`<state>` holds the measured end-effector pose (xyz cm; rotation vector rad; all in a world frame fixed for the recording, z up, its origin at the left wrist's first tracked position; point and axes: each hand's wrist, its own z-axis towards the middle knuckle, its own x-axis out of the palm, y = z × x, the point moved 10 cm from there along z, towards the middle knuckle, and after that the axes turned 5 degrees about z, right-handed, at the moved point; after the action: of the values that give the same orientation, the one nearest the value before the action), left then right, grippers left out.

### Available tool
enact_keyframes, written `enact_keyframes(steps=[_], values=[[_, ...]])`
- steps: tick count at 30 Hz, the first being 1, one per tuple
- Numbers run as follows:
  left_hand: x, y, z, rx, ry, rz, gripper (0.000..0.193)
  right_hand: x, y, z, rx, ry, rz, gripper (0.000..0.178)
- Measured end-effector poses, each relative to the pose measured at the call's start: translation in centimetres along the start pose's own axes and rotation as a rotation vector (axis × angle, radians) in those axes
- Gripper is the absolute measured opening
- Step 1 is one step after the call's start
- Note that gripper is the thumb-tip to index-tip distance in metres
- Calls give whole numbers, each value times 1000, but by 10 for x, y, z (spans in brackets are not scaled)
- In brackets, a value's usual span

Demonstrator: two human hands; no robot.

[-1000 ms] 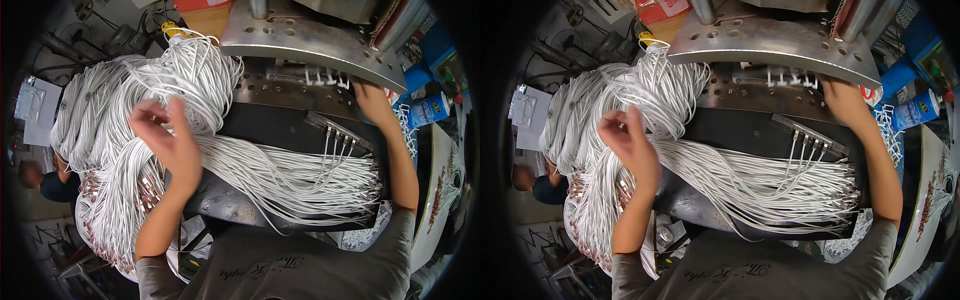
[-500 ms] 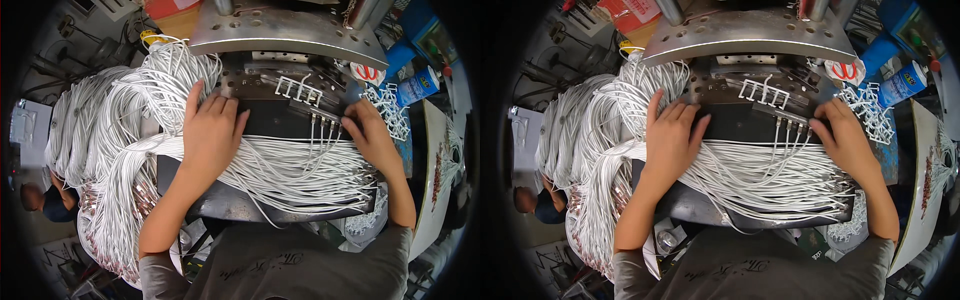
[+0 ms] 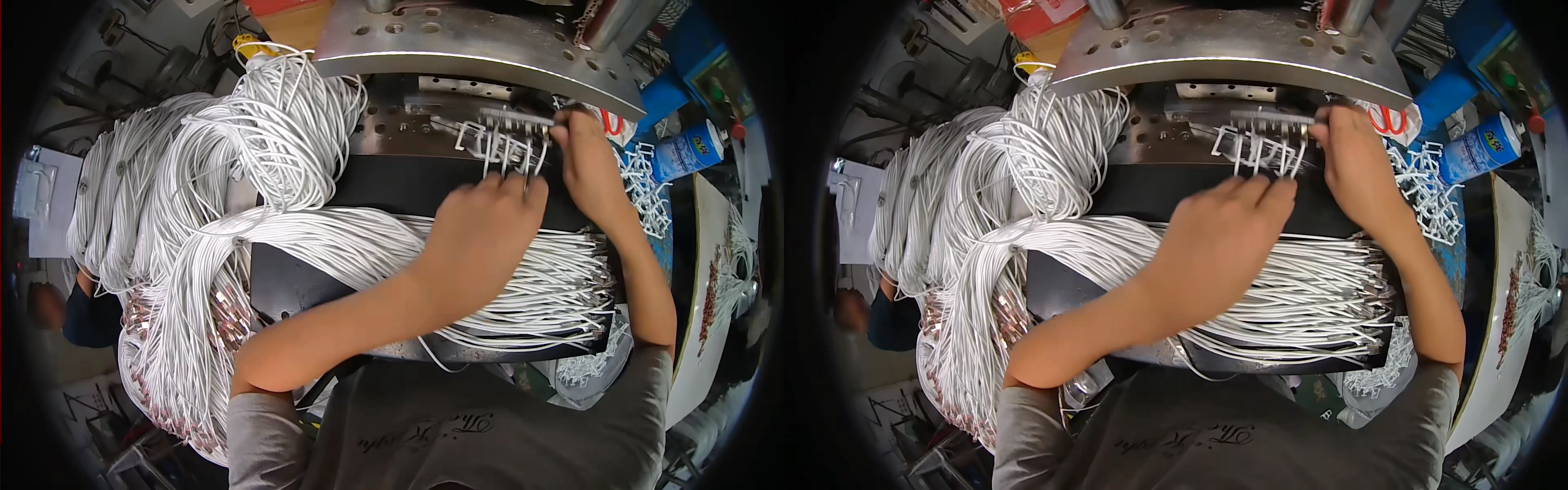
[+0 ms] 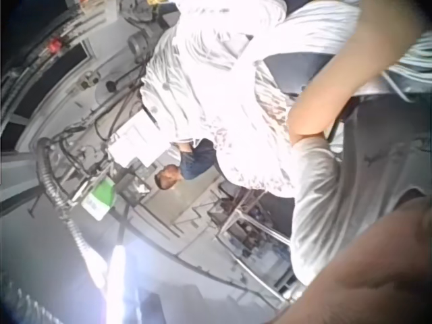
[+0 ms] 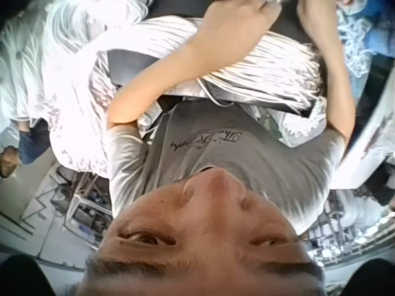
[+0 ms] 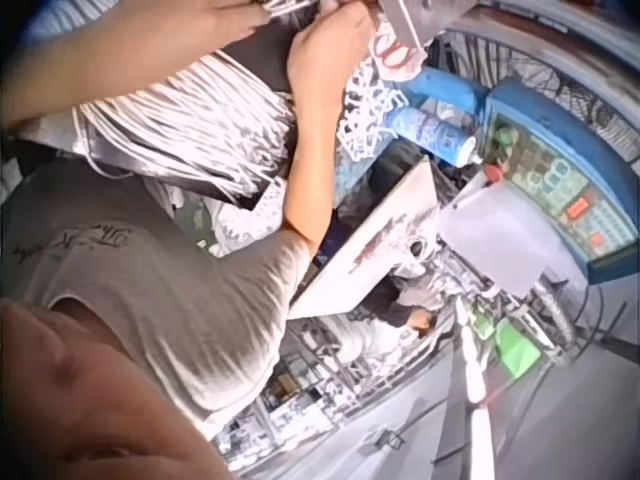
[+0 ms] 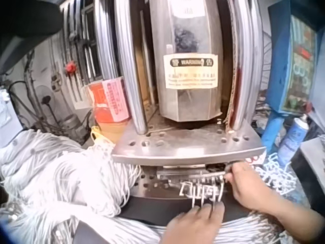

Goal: The recorder is organizing individual white wires and inserting them into a connector or alignment jig as part of a wire harness assembly.

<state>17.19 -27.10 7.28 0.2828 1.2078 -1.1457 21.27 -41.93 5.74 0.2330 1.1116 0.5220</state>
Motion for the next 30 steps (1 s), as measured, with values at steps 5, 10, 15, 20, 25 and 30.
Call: enact_keyframes(steps=[5,10,15,20,25,30], values=[[5,37,26,23,-6,49,15,25,-46,32,-103,-6,-226,27],[21,67,43,5,120,140,26,55,-71,66,15,207,-367,38],[20,83,74,-58,112,1,27,64,-189,65,-63,9,350,49],[13,113,67,-120,90,24,31,43,-103,83,-264,-172,-311,43],[26,104,72,-89,143,45,35,39,-129,68,-198,-100,-168,42],[15,107,57,-118,77,53,32,64,-57,70,158,327,-238,39]])
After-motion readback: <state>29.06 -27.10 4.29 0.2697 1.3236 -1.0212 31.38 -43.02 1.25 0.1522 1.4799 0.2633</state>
